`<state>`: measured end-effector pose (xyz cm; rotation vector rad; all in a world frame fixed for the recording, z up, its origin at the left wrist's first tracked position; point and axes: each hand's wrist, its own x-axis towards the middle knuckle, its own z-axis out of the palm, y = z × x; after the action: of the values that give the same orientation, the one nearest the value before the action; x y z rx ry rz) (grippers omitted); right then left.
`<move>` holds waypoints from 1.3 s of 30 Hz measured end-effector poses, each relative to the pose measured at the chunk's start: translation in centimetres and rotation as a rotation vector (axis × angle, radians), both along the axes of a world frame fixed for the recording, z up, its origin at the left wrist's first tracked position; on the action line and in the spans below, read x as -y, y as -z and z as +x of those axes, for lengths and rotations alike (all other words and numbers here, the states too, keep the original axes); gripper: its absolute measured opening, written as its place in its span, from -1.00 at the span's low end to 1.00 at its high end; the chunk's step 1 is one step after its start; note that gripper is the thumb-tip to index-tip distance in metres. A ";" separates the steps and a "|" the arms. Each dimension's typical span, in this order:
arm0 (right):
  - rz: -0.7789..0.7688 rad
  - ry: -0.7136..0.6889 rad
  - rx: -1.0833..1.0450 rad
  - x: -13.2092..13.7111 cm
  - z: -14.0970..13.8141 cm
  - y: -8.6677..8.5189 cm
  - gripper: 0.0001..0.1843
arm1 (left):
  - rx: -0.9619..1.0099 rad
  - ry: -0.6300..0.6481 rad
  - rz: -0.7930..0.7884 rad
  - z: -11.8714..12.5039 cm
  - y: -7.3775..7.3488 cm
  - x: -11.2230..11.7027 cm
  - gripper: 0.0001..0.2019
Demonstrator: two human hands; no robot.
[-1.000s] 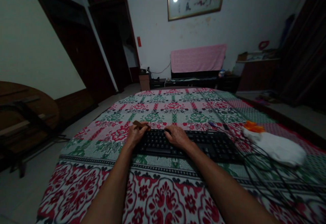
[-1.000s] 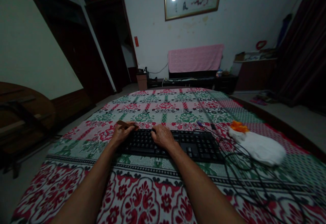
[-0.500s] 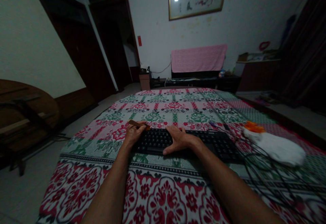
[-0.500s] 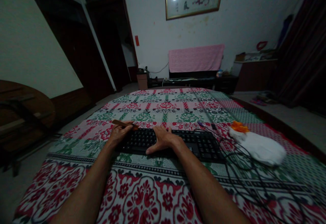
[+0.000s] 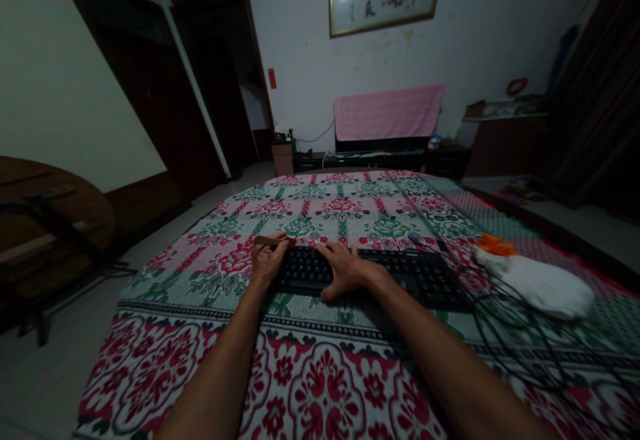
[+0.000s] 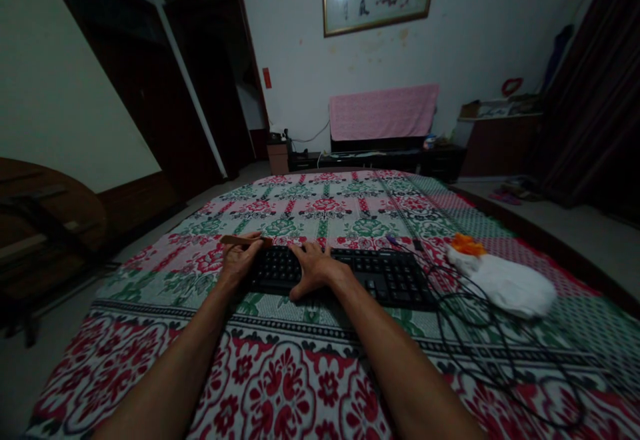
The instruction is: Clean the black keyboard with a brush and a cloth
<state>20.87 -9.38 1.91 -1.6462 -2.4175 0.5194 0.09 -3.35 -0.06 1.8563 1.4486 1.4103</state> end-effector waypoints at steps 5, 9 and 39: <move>0.031 -0.003 -0.003 -0.1 0.2 0.6 0.28 | -0.047 0.073 0.043 0.5 0.2 0.1 -0.72; 0.105 0.013 -0.001 0.6 0.1 1.3 0.29 | -0.090 0.151 0.060 -0.3 0.1 -0.1 -0.76; 0.552 0.099 -0.019 4.9 -2.7 1.9 -0.40 | -0.211 0.236 0.111 -3.0 -1.1 0.0 -0.82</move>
<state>18.21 -14.28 0.04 -1.4856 -2.1767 -0.1437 -2.91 -3.31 1.02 2.2207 1.2129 1.2338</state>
